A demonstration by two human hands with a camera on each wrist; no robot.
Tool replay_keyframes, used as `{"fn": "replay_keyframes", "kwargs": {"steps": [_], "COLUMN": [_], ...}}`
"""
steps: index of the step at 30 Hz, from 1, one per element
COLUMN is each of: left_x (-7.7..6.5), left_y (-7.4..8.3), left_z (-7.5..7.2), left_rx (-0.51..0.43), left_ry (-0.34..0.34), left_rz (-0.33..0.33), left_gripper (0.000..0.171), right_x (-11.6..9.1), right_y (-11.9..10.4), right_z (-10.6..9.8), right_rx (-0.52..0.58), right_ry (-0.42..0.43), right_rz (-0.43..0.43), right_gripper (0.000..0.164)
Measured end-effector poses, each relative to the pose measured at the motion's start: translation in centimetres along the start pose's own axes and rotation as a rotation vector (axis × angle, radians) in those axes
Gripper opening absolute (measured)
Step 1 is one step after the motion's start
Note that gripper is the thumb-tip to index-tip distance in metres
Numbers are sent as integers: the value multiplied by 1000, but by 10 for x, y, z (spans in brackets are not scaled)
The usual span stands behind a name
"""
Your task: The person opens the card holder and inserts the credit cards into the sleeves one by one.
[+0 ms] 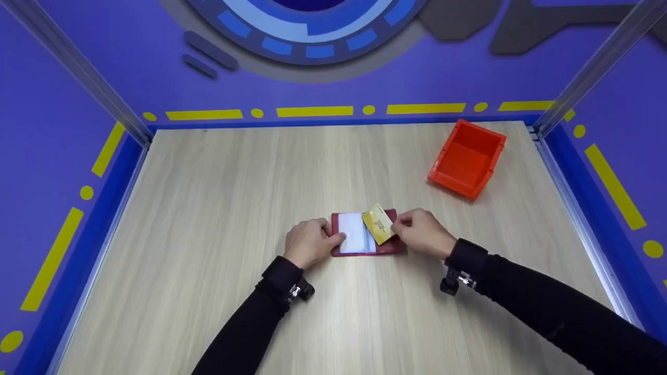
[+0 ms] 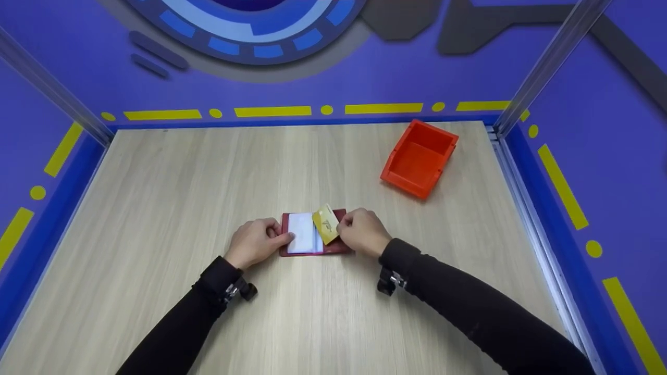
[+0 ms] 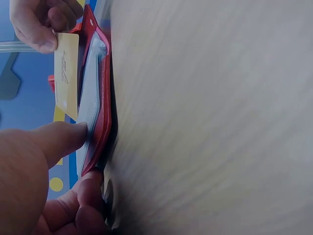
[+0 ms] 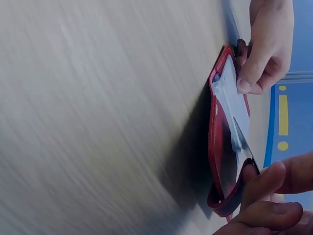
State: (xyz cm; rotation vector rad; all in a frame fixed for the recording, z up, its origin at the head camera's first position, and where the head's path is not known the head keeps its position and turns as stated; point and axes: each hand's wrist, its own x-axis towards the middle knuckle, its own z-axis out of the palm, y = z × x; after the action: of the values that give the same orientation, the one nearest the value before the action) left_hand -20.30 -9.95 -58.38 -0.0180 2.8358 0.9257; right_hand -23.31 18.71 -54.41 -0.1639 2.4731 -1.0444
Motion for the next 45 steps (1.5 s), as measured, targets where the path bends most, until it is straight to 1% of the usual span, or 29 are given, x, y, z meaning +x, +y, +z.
{"fn": "replay_keyframes", "kwargs": {"steps": [8,14,17,26,32,34,37,42,45], "left_x": [0,0,0,0,-1,-1,-1,-1,-1], "left_y": [1,1,1,-2,-1,-1,-1,-2,-2], "left_z": [-1,-1,-1,-2,-3,-3,-3,-2,-2], "left_rx": [-2,1,4,-8,2,-1,-4,-3,-4], "left_ry": [-3,-7,-8,-7,-7,-7,-9,-7,-5], "left_rz": [0,4,13,27,30,33,35,37,38], "left_gripper": [38,38,37,30,26,26,26,27,27], "right_x": [2,2,3,9,9,8,7,7,7], "right_y": [2,-2,-5,-10,-15,-17,-20,-27,-31], "right_z": [7,14,17,21,27,29,31,32,33], "right_rx": [-7,-41,-62,-142,-189,-206,-239,-318,-364], "right_ry": [-13,-14,-19,-28,-15,-17,-25,-34,-54], "right_rz": [-20,-52,-61,-81,-149,-158,-151,-162,-176], "right_gripper": [25,32,33,31,38,40,41,37,34]}}
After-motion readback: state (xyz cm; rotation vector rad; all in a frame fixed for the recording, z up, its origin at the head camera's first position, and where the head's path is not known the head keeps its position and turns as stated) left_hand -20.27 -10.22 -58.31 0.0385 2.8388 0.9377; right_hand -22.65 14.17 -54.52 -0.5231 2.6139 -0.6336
